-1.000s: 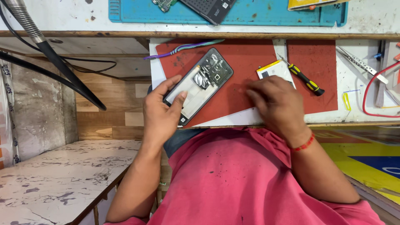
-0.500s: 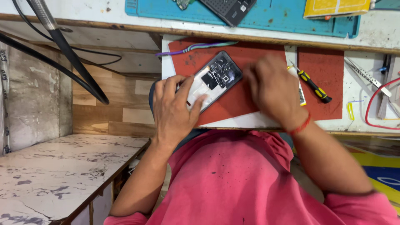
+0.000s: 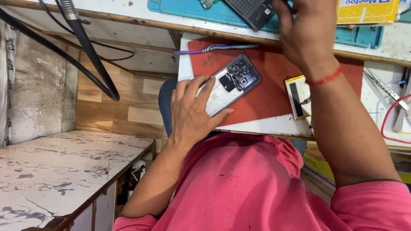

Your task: The person uses a screwdriver to remove screws from the back of a smartphone. They then remove the battery and place it on the table. The person continues to unscrew components inside the phone.

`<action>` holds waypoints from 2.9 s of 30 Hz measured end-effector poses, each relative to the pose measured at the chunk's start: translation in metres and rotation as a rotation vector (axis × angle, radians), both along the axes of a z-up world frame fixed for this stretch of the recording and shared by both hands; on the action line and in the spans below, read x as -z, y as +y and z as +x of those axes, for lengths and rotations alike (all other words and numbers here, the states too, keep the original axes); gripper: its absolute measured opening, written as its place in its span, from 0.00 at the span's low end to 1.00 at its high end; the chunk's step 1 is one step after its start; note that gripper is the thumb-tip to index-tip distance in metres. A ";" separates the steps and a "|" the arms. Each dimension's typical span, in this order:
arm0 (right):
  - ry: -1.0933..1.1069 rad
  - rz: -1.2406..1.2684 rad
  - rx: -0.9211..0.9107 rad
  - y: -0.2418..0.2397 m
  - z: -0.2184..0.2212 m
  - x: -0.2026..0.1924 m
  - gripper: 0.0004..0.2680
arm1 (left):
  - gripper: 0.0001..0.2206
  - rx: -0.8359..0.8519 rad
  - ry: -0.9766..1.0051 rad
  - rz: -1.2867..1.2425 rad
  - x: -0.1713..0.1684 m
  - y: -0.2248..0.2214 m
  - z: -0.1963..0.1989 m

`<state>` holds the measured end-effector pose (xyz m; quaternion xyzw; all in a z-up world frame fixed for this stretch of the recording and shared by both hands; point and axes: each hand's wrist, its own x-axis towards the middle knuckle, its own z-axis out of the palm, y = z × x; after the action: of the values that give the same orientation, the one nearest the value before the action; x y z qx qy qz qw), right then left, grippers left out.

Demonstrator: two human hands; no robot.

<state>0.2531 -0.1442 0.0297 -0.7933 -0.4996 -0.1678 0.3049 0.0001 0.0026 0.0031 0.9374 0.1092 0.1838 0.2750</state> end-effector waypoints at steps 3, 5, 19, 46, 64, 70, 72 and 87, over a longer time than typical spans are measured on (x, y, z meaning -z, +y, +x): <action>0.305 0.072 0.022 -0.037 -0.024 0.001 0.05 | 0.34 -0.026 0.052 0.025 -0.008 -0.003 0.005; 0.635 0.217 0.102 -0.053 -0.048 0.007 0.04 | 0.35 -0.036 0.044 -0.046 -0.014 -0.003 0.007; 1.243 0.336 0.068 -0.057 -0.144 0.026 0.10 | 0.18 0.140 -0.252 -1.280 0.043 -0.034 0.018; 0.338 0.240 -0.027 -0.072 -0.109 -0.045 0.17 | 0.10 0.092 -0.316 -0.611 -0.004 -0.040 0.048; 0.708 0.156 0.015 -0.075 -0.152 0.016 0.05 | 0.26 -0.051 -0.501 -1.598 0.018 -0.050 0.061; 0.654 0.123 0.021 -0.078 -0.154 0.019 0.04 | 0.28 -0.054 -0.462 -1.594 0.023 -0.053 0.061; 0.660 0.118 0.030 -0.076 -0.153 0.018 0.04 | 0.28 -0.062 -0.466 -1.557 0.024 -0.054 0.060; 0.578 0.122 0.069 -0.071 -0.160 0.024 0.03 | 0.32 -0.022 -0.465 -1.438 0.032 -0.058 0.057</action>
<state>0.0934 -0.2152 0.0060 -0.8050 -0.3536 0.0253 0.4757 0.0571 -0.0549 -0.0290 0.4630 0.1508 0.2633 0.8328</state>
